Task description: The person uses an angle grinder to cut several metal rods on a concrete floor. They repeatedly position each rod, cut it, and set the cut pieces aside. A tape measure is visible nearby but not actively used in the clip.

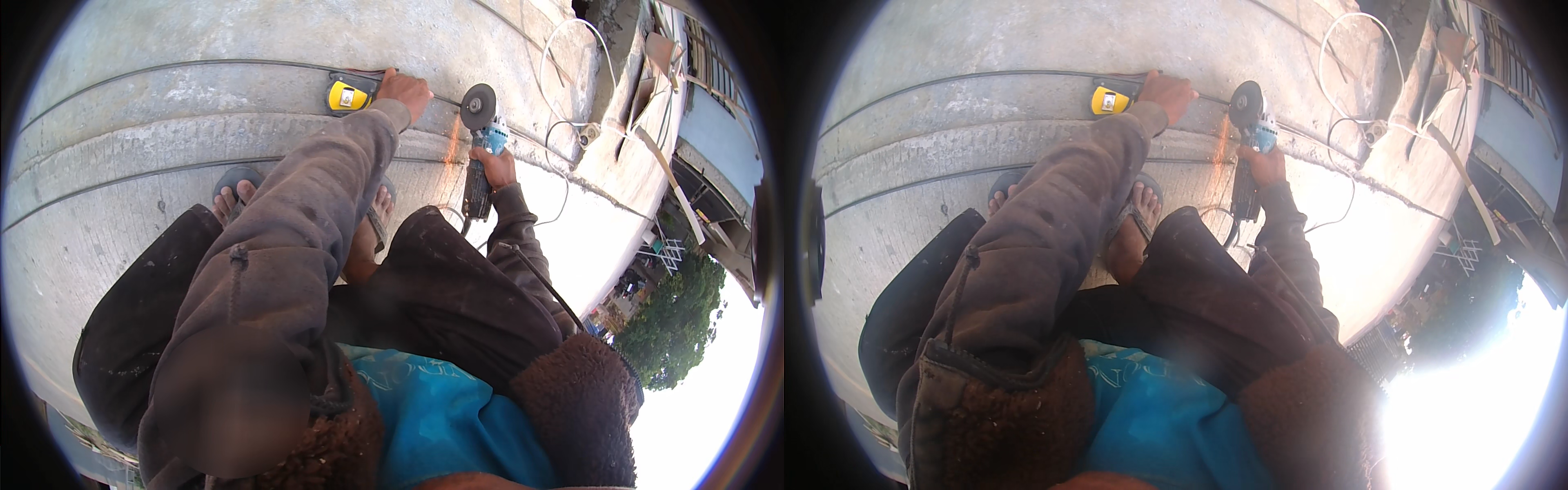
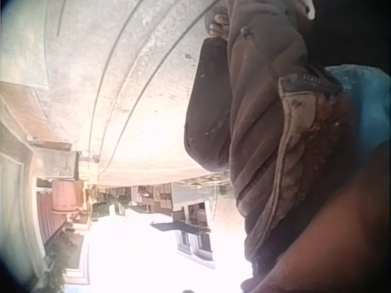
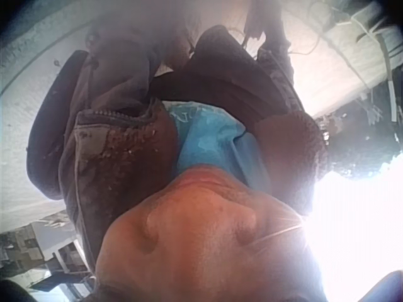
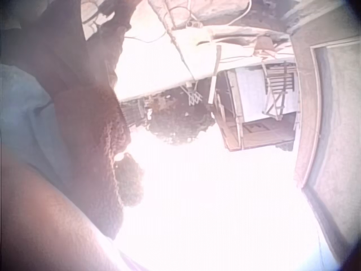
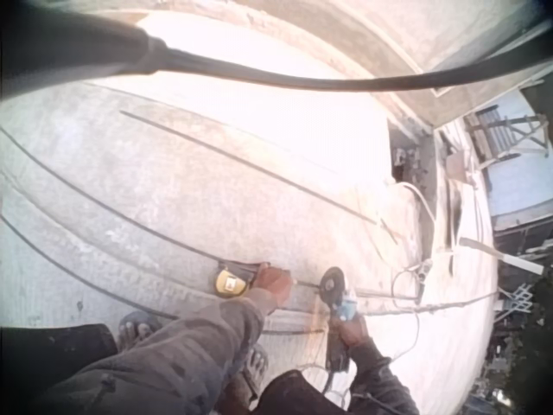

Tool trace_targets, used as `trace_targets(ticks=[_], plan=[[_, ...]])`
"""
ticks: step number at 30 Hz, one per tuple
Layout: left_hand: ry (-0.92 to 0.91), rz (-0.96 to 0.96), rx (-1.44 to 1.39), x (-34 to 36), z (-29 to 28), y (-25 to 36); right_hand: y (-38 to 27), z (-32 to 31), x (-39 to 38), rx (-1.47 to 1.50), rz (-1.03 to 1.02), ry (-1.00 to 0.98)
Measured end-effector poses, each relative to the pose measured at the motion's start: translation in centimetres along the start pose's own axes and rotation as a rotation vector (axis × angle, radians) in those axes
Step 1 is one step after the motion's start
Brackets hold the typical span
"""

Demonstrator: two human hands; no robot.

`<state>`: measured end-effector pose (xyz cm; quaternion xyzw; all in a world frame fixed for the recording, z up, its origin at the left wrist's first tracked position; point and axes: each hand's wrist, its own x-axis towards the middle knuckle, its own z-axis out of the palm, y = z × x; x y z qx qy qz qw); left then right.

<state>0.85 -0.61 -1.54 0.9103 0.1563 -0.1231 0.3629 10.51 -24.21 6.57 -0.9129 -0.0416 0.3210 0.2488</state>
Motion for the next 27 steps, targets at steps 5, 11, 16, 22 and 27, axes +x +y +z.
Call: trace_targets(ticks=[5,11,16,22,27], plan=[[-0.007,-0.014,-0.010,0.0,-0.2,0.3,2.0,-0.3,0.4,-0.035,0.030,0.002],[0.020,-0.016,-0.018,0.2,0.5,0.0,2.5,-0.7,0.0,-0.026,0.128,-0.100],[0.009,-0.019,-0.032,0.1,0.2,-0.1,0.6,-0.2,-0.7,-0.031,0.046,-0.025],[0.008,-0.011,-0.041,0.1,0.1,0.0,-0.2,-0.2,0.0,0.048,0.049,-0.023],[0.023,-0.008,-0.038,0.0,0.3,-0.1,-1.3,-0.4,0.0,-0.044,0.119,-0.040]])
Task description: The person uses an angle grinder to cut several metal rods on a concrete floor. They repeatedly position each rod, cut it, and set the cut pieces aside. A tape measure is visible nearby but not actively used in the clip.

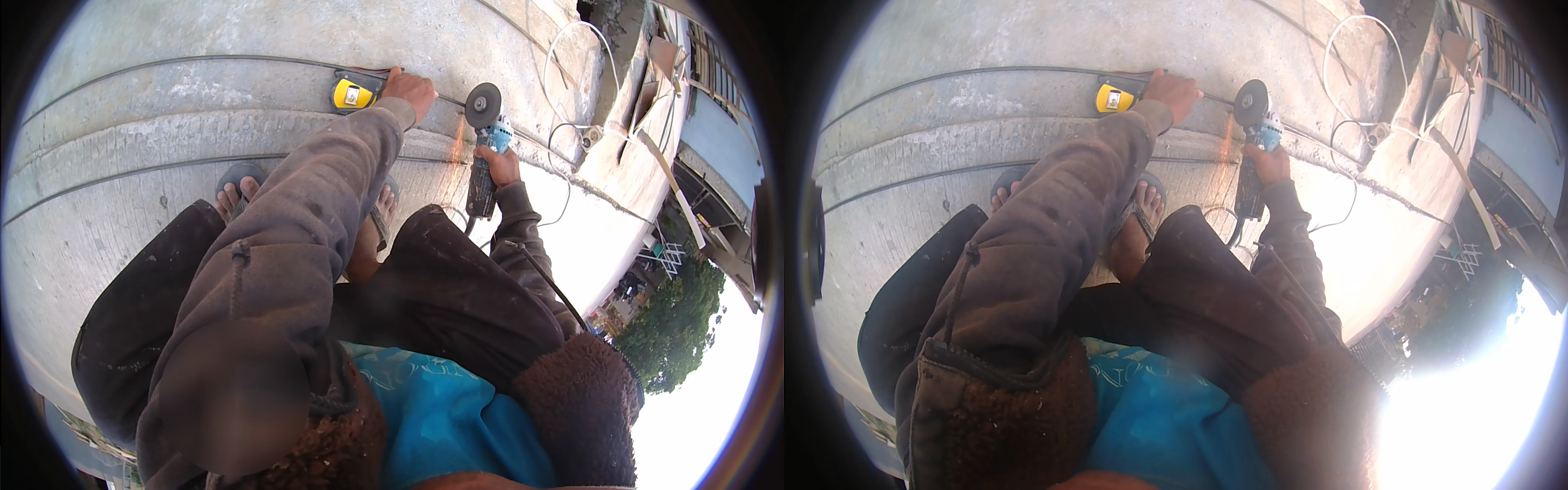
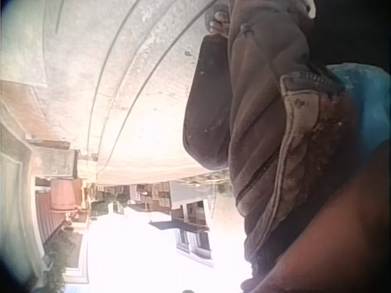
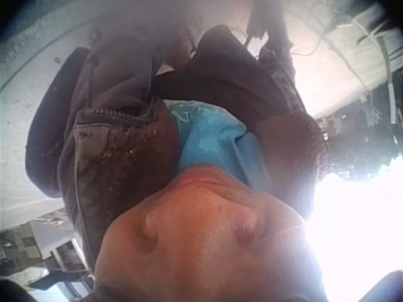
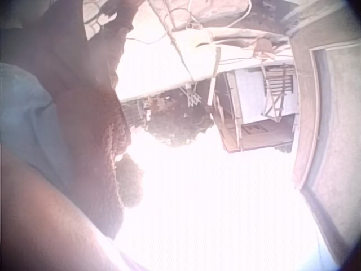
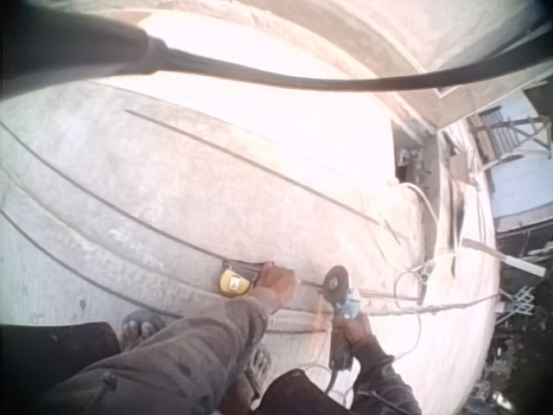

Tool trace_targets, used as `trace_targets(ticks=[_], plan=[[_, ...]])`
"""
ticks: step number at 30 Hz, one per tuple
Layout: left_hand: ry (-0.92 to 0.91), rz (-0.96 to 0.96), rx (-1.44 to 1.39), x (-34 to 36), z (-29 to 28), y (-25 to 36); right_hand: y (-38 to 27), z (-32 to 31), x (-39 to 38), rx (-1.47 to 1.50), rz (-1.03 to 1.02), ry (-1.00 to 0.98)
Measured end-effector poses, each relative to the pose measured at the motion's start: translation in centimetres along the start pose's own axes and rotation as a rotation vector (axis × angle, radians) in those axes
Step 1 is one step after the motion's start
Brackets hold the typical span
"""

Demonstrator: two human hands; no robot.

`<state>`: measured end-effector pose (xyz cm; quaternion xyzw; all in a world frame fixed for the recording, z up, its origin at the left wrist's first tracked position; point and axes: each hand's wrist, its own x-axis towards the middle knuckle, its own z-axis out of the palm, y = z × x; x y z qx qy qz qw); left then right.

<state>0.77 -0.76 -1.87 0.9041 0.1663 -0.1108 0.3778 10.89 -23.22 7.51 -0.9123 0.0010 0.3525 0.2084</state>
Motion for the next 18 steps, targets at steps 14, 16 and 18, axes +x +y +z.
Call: trace_targets(ticks=[14,16,18], plan=[[-0.017,-0.012,0.014,0.1,0.0,0.0,1.9,0.2,-1.1,0.097,0.058,-0.068],[0.000,-0.005,0.007,0.1,0.1,0.0,2.2,0.1,-1.0,0.092,0.033,-0.063],[0.012,0.000,0.003,0.2,0.2,0.0,2.3,0.1,-0.7,0.084,0.018,-0.051]])
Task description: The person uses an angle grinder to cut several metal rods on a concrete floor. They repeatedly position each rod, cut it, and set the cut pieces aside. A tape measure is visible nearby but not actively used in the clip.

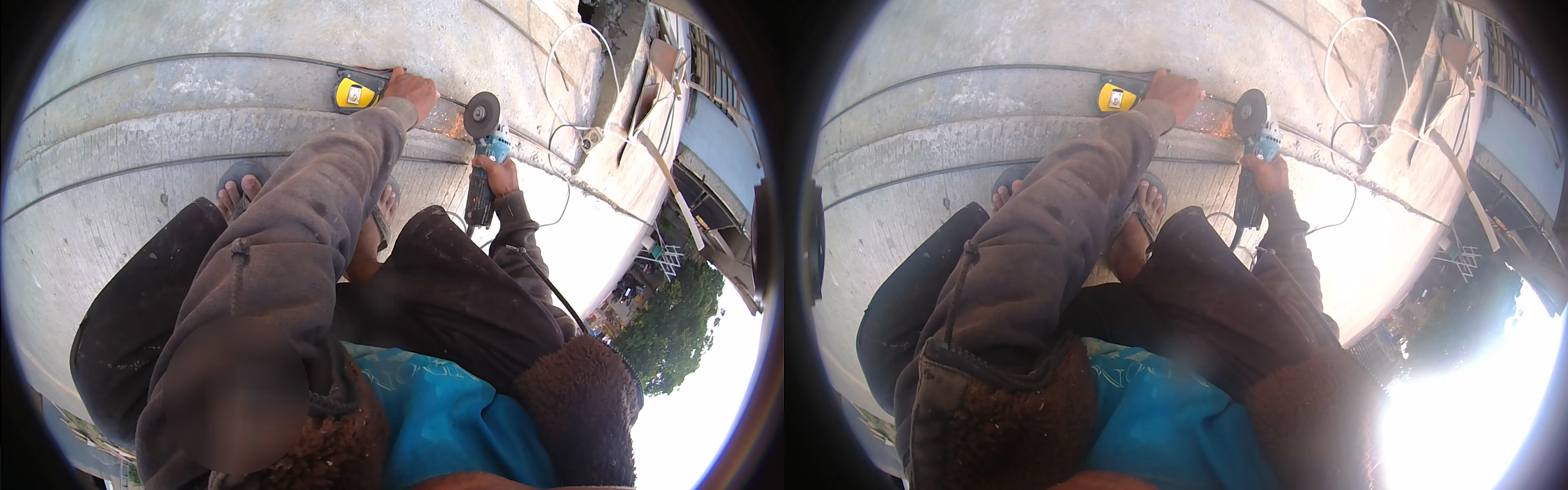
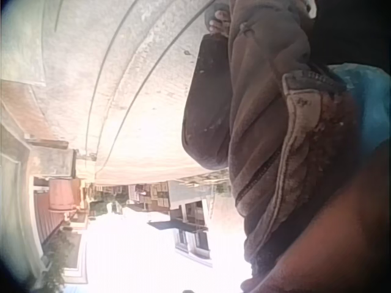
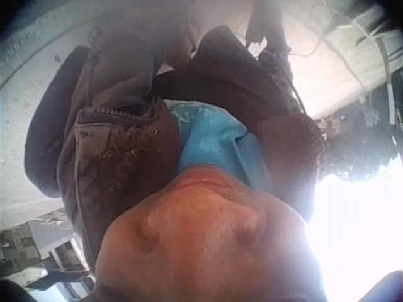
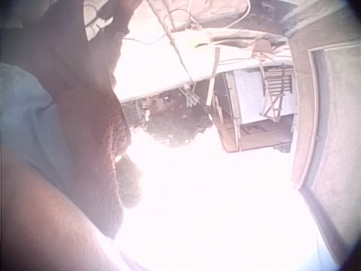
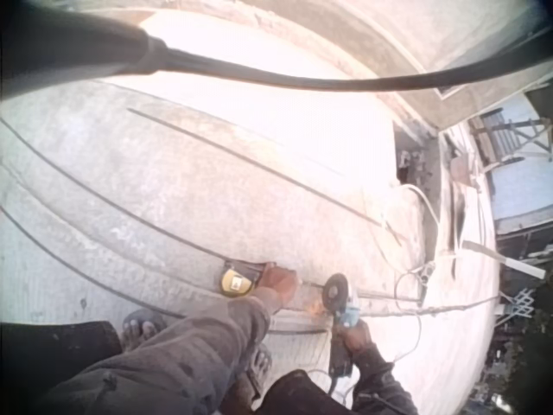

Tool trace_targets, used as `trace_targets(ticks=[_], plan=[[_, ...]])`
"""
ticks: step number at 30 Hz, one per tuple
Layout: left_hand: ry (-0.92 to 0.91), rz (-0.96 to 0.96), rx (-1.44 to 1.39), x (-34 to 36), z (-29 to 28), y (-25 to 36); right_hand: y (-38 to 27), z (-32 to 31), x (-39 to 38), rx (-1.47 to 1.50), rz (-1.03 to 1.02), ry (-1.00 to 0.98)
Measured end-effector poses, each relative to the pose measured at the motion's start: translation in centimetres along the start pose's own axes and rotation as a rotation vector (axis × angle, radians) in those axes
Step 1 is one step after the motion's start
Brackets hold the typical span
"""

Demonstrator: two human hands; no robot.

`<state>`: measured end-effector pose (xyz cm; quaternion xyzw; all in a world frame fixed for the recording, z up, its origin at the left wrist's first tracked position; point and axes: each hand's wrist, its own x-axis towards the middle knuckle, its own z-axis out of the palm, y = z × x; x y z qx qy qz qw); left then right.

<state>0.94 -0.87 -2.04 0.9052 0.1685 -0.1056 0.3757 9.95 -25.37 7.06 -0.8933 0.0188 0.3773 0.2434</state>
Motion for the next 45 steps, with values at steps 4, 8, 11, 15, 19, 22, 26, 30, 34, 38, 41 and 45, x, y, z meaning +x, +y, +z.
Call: trace_targets(ticks=[4,8,11,15,19,22,26,30,34,38,41,45], plan=[[-0.030,-0.006,0.017,0.0,-0.2,-0.1,-1.1,0.0,0.5,-0.052,0.006,0.020],[0.011,0.020,0.012,0.1,0.0,0.1,0.5,-0.3,2.2,0.018,-0.056,0.047],[-0.023,-0.003,0.008,-0.1,-0.2,-0.1,-0.9,0.2,1.3,-0.049,-0.070,0.047],[-0.003,0.011,0.000,-0.1,-0.3,0.1,0.3,-0.4,1.7,-0.047,-0.012,0.004],[-0.018,-0.003,0.002,-0.1,-0.3,0.0,0.5,-0.2,0.8,-0.060,0.007,0.011],[-0.023,0.001,0.001,-0.1,-0.4,0.2,0.7,-0.4,0.8,-0.069,0.015,0.009],[-0.001,0.013,0.000,0.0,0.1,-0.1,-0.5,-0.1,0.8,-0.025,0.037,-0.009],[-0.002,0.005,0.004,0.0,-0.2,-0.1,-2.9,0.4,-0.4,0.024,-0.056,0.046],[-0.002,0.007,0.013,-0.1,-0.2,0.1,-1.9,-0.1,0.9,-0.074,-0.070,0.061],[-0.028,-0.005,0.016,0.0,-0.4,0.1,-0.8,-0.3,1.1,-0.012,0.000,0.007],[-0.033,-0.003,0.015,0.1,-0.3,0.1,0.3,-0.4,1.5,-0.045,-0.006,0.003],[-0.012,0.006,0.020,0.2,0.0,-0.1,1.1,-0.3,1.4,-0.047,-0.048,0.014]])
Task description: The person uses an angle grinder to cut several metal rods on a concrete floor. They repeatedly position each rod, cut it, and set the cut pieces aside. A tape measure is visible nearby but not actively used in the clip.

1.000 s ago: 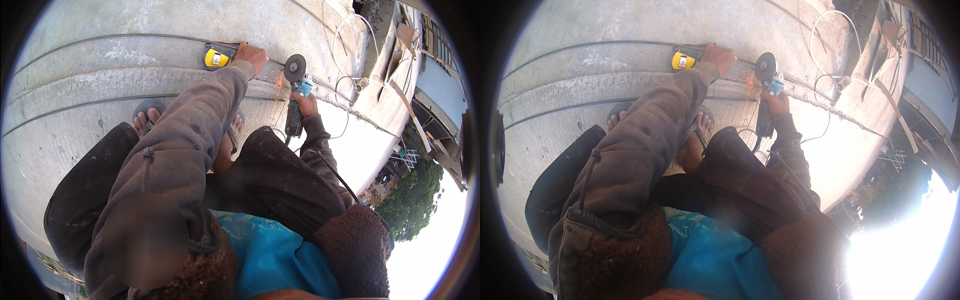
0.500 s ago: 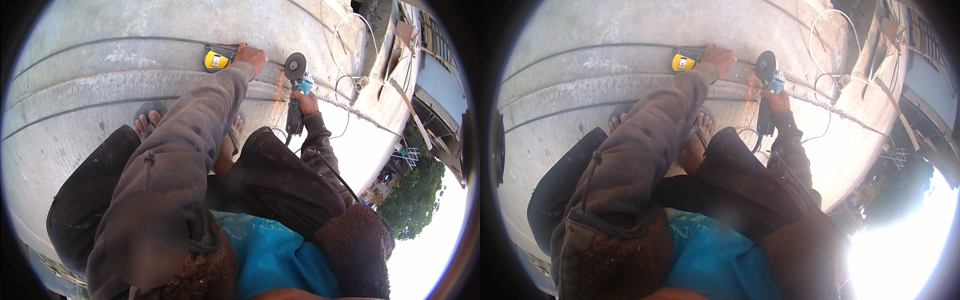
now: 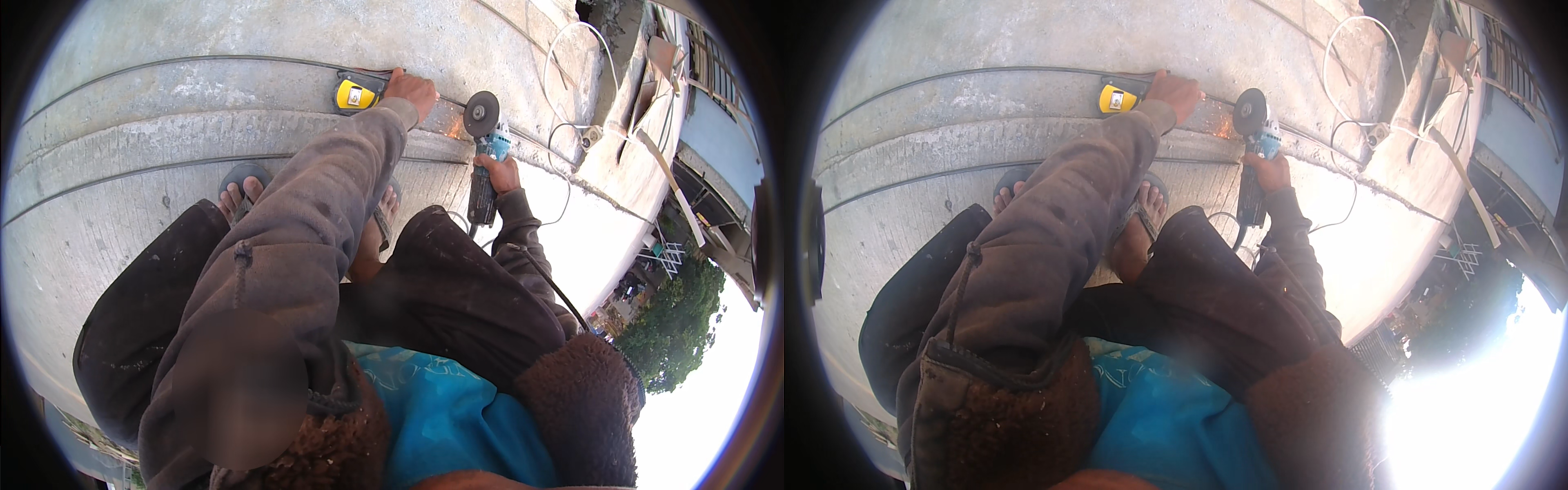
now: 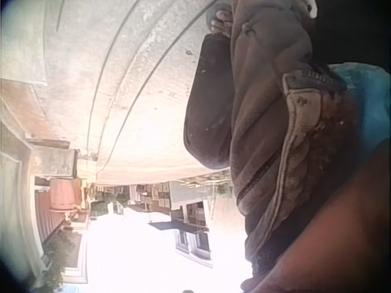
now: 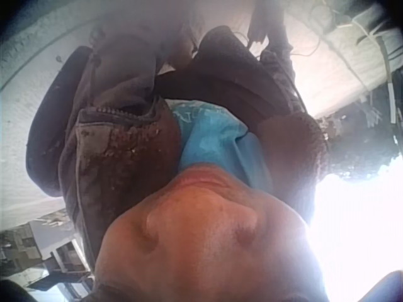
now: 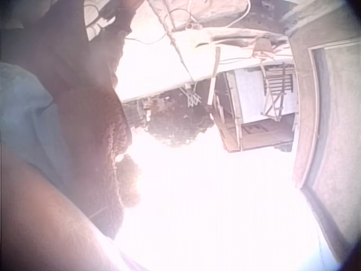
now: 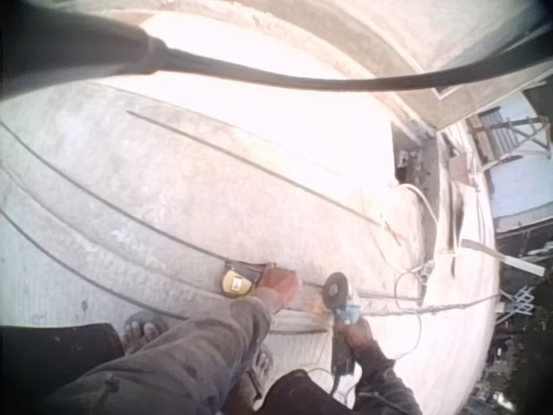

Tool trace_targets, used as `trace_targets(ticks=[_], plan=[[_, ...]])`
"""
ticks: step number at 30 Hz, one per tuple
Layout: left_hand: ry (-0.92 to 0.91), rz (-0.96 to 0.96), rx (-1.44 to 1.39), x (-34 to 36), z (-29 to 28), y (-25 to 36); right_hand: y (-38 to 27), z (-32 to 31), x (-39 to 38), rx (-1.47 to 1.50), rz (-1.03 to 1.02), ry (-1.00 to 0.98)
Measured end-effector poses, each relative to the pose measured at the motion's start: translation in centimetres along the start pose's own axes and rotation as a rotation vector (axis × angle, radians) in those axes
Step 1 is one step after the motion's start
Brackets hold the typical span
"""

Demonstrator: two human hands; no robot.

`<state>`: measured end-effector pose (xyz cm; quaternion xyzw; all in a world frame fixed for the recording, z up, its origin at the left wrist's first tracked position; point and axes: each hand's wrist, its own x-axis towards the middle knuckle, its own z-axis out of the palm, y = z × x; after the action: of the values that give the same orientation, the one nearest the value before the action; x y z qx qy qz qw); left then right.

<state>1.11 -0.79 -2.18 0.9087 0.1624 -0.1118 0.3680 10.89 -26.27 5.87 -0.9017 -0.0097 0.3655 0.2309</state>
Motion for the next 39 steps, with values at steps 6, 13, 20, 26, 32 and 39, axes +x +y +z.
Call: trace_targets(ticks=[6,13,20,26,32,39], plan=[[-0.019,0.004,0.005,0.2,-0.2,0.1,-0.8,-0.2,-0.3,-0.035,0.045,-0.018],[-0.030,-0.015,0.005,0.0,-0.7,0.3,-2.0,0.6,-1.9,0.251,0.078,-0.020],[0.043,0.030,0.049,-0.4,-0.2,0.0,-2.3,-2.4,-4.3,0.557,0.076,0.025],[-0.019,0.214,0.312,1.3,-4.9,-1.8,-0.7,-3.9,-9.2,0.659,0.131,0.169],[-0.273,0.241,0.599,-4.8,-19.0,-13.1,1.9,-5.0,-15.1,0.752,0.172,0.334],[-0.301,-0.089,0.855,-17.5,-26.1,-32.2,8.1,-6.0,-16.7,0.963,0.283,0.414]])
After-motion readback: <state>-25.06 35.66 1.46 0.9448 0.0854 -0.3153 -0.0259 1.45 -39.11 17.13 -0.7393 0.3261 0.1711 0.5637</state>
